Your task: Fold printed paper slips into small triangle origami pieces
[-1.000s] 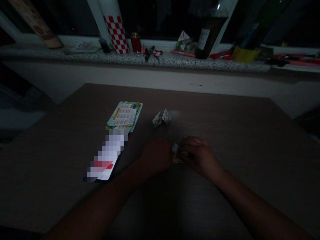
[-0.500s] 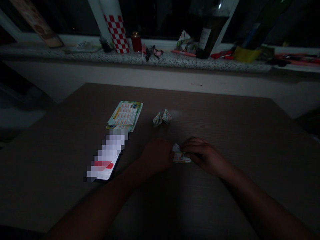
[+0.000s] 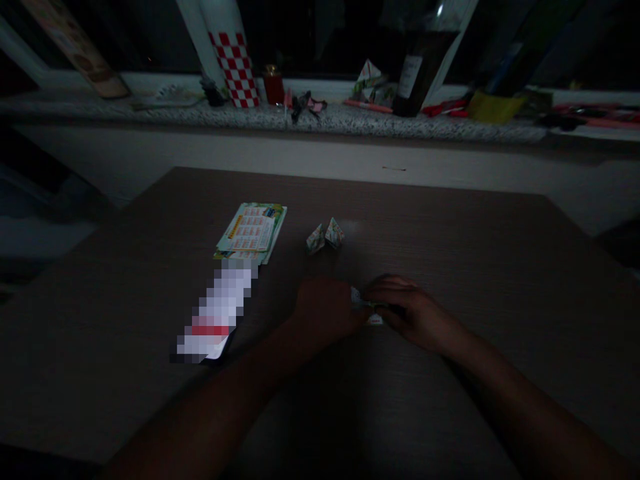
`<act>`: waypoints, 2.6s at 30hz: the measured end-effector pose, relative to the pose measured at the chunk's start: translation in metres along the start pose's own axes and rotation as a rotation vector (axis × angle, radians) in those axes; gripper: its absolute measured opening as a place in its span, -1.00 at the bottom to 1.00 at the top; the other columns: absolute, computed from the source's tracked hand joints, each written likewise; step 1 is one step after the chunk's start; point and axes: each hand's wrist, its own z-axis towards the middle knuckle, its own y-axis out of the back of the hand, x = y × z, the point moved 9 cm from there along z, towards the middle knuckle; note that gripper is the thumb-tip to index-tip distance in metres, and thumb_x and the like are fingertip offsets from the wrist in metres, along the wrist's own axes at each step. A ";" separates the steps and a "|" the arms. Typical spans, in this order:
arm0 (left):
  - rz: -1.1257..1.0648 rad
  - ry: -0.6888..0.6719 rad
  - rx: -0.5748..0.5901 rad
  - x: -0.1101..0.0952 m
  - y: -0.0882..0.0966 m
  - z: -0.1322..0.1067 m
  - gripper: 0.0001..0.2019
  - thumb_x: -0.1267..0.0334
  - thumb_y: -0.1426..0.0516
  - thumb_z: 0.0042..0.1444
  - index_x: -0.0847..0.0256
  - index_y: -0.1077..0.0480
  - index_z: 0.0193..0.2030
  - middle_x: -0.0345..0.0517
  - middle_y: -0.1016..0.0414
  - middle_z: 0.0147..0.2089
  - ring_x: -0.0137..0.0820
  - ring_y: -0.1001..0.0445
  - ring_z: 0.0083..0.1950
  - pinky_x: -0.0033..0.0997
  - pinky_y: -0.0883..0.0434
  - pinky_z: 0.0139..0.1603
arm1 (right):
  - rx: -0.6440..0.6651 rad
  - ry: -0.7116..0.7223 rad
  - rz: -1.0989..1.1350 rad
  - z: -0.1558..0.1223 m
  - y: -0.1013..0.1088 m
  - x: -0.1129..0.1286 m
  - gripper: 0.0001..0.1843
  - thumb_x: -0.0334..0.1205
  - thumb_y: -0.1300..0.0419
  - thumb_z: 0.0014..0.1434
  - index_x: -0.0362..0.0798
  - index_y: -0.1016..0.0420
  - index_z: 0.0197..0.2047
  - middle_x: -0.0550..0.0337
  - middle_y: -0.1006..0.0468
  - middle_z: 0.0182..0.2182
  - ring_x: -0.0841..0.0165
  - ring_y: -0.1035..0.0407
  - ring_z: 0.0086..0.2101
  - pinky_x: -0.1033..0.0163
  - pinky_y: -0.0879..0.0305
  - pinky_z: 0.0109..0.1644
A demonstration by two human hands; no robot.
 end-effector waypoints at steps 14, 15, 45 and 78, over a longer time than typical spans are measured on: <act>-0.074 0.040 0.153 0.048 -0.001 -0.010 -0.65 -0.05 -0.10 0.02 0.20 -0.52 -0.32 0.01 -0.58 -0.31 -0.25 -0.52 -0.37 -0.37 -0.34 -0.40 | 0.000 -0.017 -0.002 -0.002 0.000 -0.002 -0.63 -0.47 -0.17 0.13 0.03 -0.50 -0.01 0.09 -0.57 -0.11 0.24 -0.42 -0.07 0.02 -0.31 0.07; -0.084 0.046 0.162 0.052 -0.002 -0.011 -0.64 -0.07 -0.10 0.01 0.20 -0.52 -0.33 0.01 -0.57 -0.32 -0.26 -0.51 -0.38 -0.38 -0.32 -0.43 | 0.000 -0.016 -0.002 -0.002 0.000 -0.002 -0.63 -0.46 -0.17 0.14 0.03 -0.49 -0.01 0.09 -0.57 -0.11 0.24 -0.42 -0.07 0.02 -0.31 0.07; -0.395 -0.162 -0.197 0.012 0.001 -0.008 -0.60 0.21 -0.25 -0.03 0.18 -0.38 -0.01 -0.04 -0.39 0.05 -0.16 -0.29 0.12 -0.12 -0.22 0.14 | -0.088 -0.082 -0.029 -0.002 -0.008 -0.004 -0.31 -0.49 -0.15 0.01 0.00 -0.23 0.23 0.00 -0.44 0.05 0.15 -0.28 0.06 -0.06 -0.17 0.15; -1.375 0.069 -0.032 0.024 -0.008 -0.013 -0.83 0.20 -0.27 -0.02 0.27 -0.54 -0.34 -0.16 -0.57 -0.39 -0.44 -0.47 -0.39 -0.53 -0.34 -0.40 | -0.550 -0.056 0.112 -0.018 0.039 0.014 -0.77 -0.37 -0.29 0.11 -0.02 -0.57 -0.13 0.05 -0.56 -0.16 0.27 -0.48 -0.16 0.18 -0.44 -0.10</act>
